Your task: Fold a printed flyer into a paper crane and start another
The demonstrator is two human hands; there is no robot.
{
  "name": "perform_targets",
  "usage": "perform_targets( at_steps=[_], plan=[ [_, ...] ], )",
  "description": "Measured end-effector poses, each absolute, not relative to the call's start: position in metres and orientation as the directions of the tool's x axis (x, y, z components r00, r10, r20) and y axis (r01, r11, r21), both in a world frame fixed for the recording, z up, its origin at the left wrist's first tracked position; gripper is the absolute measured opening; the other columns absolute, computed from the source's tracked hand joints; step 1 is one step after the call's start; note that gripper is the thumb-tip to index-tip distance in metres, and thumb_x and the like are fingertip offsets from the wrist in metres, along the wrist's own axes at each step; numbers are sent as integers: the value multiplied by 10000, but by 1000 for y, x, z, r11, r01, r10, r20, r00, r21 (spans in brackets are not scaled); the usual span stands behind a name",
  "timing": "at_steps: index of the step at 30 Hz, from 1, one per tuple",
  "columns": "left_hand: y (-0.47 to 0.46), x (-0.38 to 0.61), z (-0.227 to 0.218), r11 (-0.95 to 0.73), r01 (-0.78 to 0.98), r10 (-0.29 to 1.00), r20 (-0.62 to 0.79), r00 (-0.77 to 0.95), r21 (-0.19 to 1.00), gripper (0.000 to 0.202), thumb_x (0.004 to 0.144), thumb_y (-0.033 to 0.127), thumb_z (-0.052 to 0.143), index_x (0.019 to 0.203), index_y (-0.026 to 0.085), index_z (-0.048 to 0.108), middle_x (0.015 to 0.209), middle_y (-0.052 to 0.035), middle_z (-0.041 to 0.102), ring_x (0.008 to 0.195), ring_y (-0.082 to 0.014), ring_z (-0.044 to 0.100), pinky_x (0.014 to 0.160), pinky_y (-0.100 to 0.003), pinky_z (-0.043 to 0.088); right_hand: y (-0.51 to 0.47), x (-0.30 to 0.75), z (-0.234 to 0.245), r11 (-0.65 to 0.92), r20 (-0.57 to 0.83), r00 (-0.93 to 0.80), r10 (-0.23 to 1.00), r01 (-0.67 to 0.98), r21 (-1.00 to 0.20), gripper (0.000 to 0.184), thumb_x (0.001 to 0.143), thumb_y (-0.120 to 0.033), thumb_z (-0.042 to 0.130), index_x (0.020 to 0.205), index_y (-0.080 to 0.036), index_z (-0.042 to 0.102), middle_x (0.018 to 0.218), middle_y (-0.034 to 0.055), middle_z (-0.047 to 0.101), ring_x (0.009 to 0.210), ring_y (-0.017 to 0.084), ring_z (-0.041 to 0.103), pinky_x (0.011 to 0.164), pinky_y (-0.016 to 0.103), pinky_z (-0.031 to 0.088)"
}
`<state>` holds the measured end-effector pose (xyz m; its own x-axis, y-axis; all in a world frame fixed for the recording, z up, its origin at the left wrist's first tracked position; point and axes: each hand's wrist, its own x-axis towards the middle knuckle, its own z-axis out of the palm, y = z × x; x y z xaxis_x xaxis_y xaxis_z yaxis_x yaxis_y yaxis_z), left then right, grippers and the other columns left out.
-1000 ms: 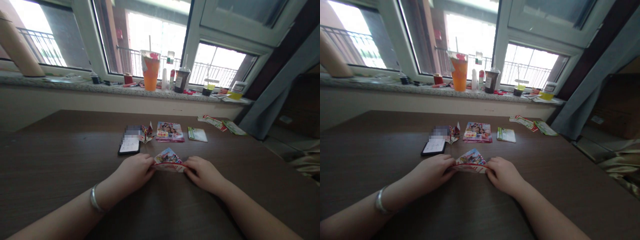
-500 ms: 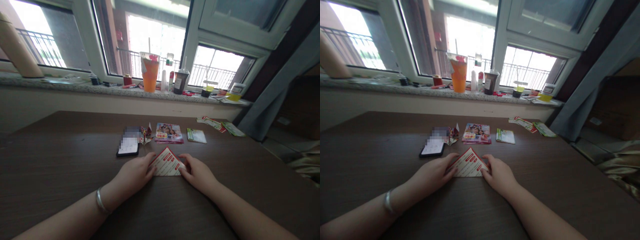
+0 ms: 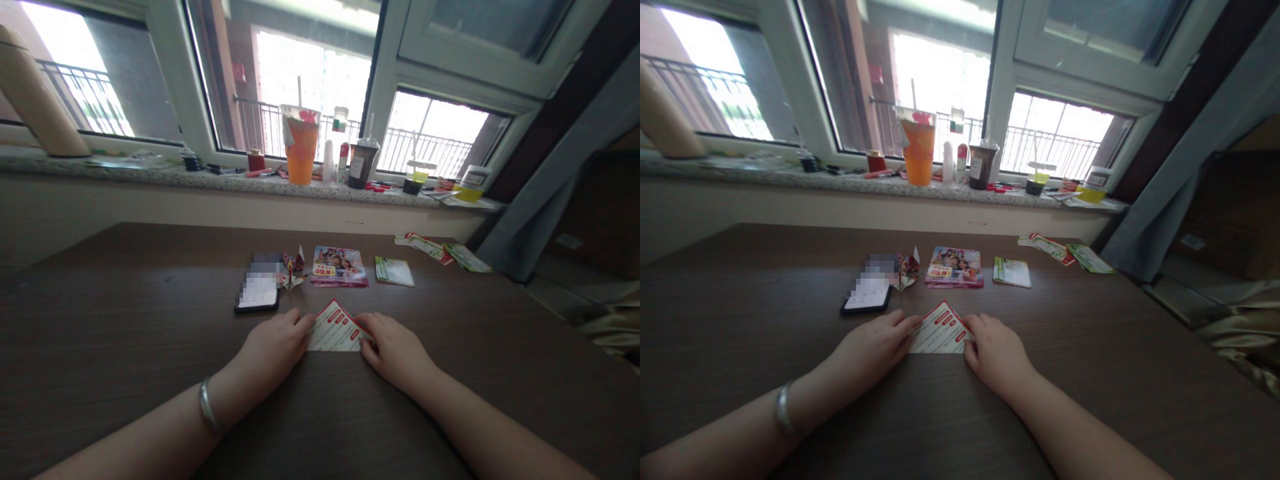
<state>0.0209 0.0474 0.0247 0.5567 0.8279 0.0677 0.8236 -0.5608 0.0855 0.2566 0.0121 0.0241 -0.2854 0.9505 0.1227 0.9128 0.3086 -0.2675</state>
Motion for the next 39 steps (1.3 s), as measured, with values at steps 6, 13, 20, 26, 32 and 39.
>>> perform_targets(
  at_steps=[6,13,20,26,32,39],
  plan=[
    [46,20,24,-531,847,846,59,531,-18,314,904,147,400,1165,206,564,960,-80,597,750,-182,634,653,-277,497,10,257,25,323,118,-304,945,920,-221,351,833,-176,443,1157,-210,571,1047,73,629,981,222,589,874,332,460],
    [43,21,22,-532,845,845,112,523,62,359,947,325,402,1272,212,504,1018,-91,609,835,-215,638,739,-328,511,11,262,20,332,152,-298,942,892,-308,473,816,-164,467,1286,-206,497,1164,75,609,1051,212,574,928,335,443],
    [39,16,19,-572,795,818,204,538,199,523,919,354,471,1412,249,333,1189,-90,588,1033,-241,604,875,-373,499,11,262,12,317,177,-264,948,841,-439,548,812,-187,516,1354,-198,436,1136,85,619,983,200,583,874,340,465],
    [42,16,12,-608,731,793,279,542,309,526,891,298,518,1387,215,362,1267,-90,564,1115,-233,571,942,-377,475,12,264,5,329,201,-260,944,768,-550,514,808,-172,542,1311,-233,454,985,40,634,826,165,580,759,306,479],
    [45,16,4,-636,675,771,334,542,373,426,856,221,540,1274,175,473,1200,-94,588,1070,-229,575,944,-385,468,10,265,-2,331,216,-251,943,763,-556,422,801,-173,563,1211,-253,500,895,3,639,717,142,575,669,274,464],
    [45,19,2,-763,527,647,433,628,374,239,871,167,512,1099,182,582,1059,-78,600,966,-195,577,854,-343,489,8,266,-4,440,287,-341,895,778,-448,107,816,-161,562,910,-208,582,825,9,638,712,142,570,640,254,435]
  ],
)
